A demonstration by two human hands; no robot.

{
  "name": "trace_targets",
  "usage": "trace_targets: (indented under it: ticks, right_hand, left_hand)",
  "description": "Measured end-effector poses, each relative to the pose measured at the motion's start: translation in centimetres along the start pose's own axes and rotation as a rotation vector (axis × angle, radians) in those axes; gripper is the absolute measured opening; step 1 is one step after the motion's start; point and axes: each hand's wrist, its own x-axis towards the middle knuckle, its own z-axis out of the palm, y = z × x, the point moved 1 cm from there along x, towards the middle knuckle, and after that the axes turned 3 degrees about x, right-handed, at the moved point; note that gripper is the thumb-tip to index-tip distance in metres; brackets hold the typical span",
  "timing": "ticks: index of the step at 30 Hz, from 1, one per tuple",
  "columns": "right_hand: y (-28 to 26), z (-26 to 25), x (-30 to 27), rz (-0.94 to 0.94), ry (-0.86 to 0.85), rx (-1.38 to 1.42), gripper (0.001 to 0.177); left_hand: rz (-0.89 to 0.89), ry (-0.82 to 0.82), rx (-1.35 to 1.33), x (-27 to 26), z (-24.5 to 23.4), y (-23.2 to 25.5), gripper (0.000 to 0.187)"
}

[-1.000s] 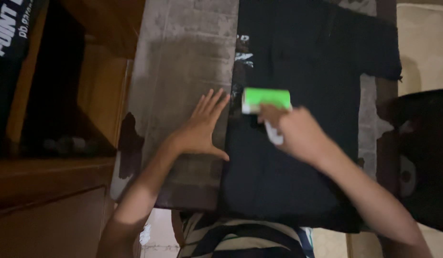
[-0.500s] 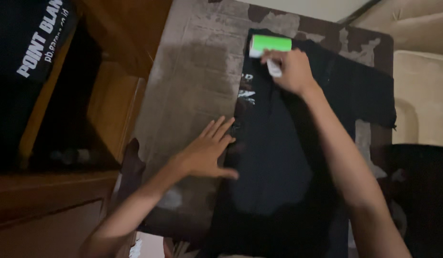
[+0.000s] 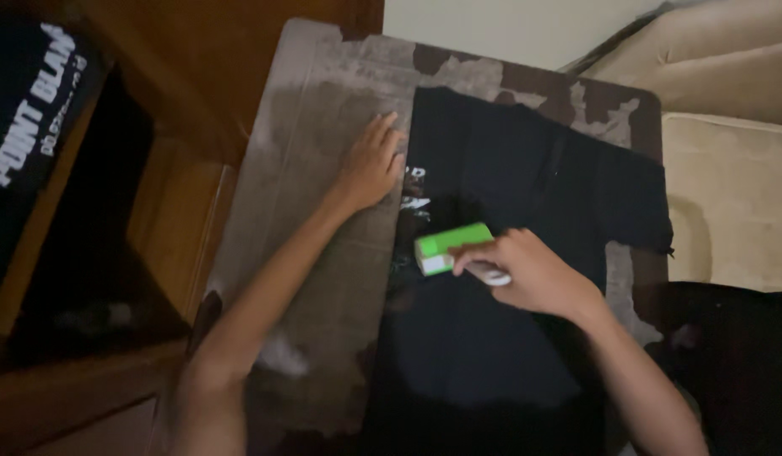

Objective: The person uses a green lint roller to remove lint and debris from a black t-shirt laid flat on a table. They roll the tool across the front and back of the shirt, periodically adjusting the garment's position to access different areas.

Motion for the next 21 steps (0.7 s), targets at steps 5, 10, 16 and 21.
trace_targets:
  ticks: [5,10,16,21]
  right_hand:
    - [3.4,-1.0,5.9,-0.043,0.205,0.013,0.042]
    - [8.4,-2.8,13.7,-0.043,0.381,0.009,0.040]
    - [10.8,-2.4,17.6,-0.124,0.554,-0.150,0.033]
    - [8.7,-0.6,12.5,-0.157,0.435,-0.223,0.040]
  left_hand:
    - [-0.087,0.164,-0.176,2.0,1.1,-3.4,0.049]
    - [-0.167,0.272,-0.399,1.1,0.9,-4.4,0.052]
    - [-0.247,0.243,-0.374,1.2,0.0,-3.4,0.047]
    - [-0.032,0.238,-0.219,1.7,-1.5,-1.5,0.048]
